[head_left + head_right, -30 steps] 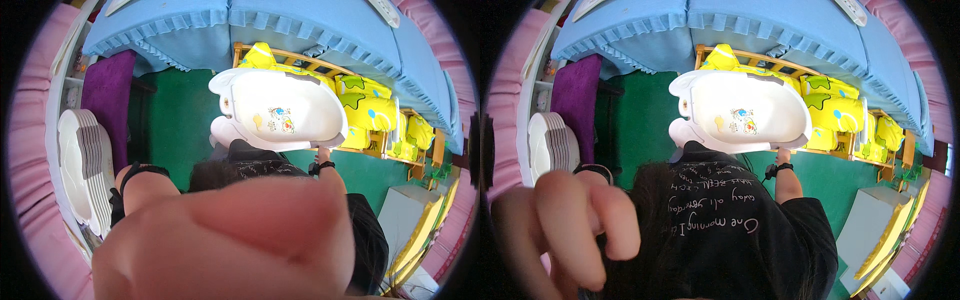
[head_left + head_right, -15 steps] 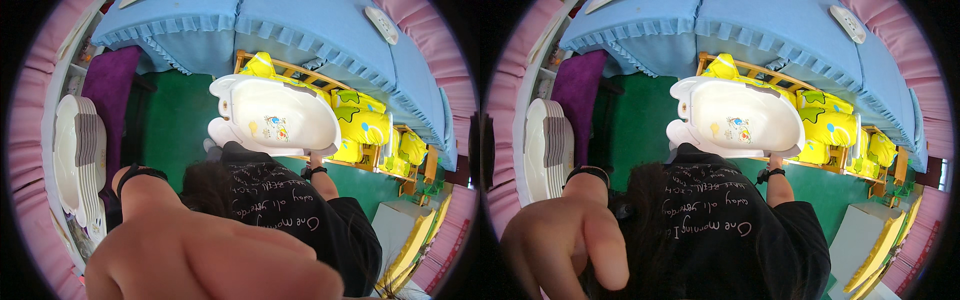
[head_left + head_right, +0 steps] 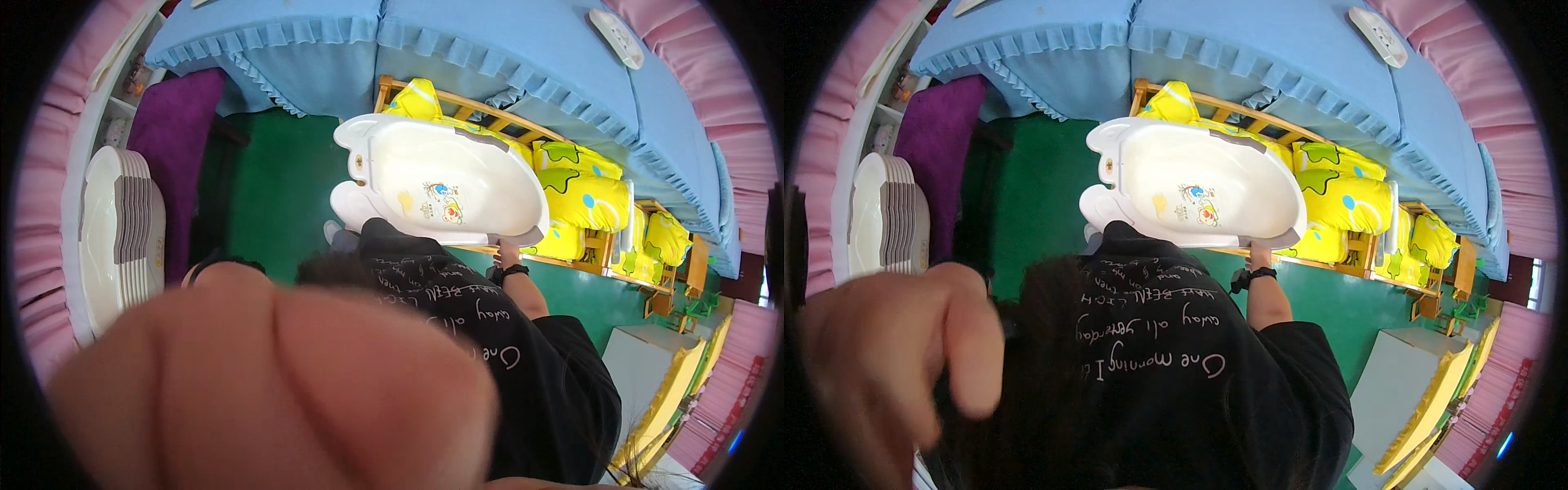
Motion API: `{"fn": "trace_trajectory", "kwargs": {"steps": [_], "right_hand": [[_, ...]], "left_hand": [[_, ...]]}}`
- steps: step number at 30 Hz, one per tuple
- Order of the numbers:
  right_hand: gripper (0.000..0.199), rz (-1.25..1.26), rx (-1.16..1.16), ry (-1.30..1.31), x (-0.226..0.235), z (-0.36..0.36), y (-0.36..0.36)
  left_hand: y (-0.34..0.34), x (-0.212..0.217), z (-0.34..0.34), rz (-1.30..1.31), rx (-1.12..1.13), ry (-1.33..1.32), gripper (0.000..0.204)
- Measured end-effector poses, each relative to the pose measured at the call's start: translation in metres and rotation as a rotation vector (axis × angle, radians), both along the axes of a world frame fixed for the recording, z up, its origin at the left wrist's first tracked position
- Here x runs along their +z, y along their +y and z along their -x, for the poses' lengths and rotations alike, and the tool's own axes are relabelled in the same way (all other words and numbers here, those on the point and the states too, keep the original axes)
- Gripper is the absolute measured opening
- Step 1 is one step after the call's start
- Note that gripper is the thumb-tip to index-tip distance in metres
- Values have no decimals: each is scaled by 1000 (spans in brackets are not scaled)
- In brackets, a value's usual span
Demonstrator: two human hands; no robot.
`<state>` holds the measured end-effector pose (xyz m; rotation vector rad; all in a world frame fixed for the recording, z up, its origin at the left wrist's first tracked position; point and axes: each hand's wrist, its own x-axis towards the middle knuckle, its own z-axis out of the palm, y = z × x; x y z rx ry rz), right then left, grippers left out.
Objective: The person stacks plastic baby bath basins and bath inserts on tables and shelves, then walks to a sink to handle a thermometer and faucet.
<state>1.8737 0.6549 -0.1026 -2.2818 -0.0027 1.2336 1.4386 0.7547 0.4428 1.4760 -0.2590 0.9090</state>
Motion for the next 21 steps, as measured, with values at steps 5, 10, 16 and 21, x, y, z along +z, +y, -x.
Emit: {"fn": "trace_trajectory", "kwargs": {"steps": [5,10,16,21], "right_hand": [[44,-57,-145,2,-10,-4,-5],[52,-219,-366,203,-38,-10,2],[39,-246,-621,216,-67,-45,-13],[32,-179,-776,107,-75,-57,6]], "left_hand": [[93,-121,-23,257,-51,478,21],[168,-451,40,536,439,1255,48],[190,-519,-24,476,490,1757,90],[212,-537,-66,779,1105,1647,77]]}}
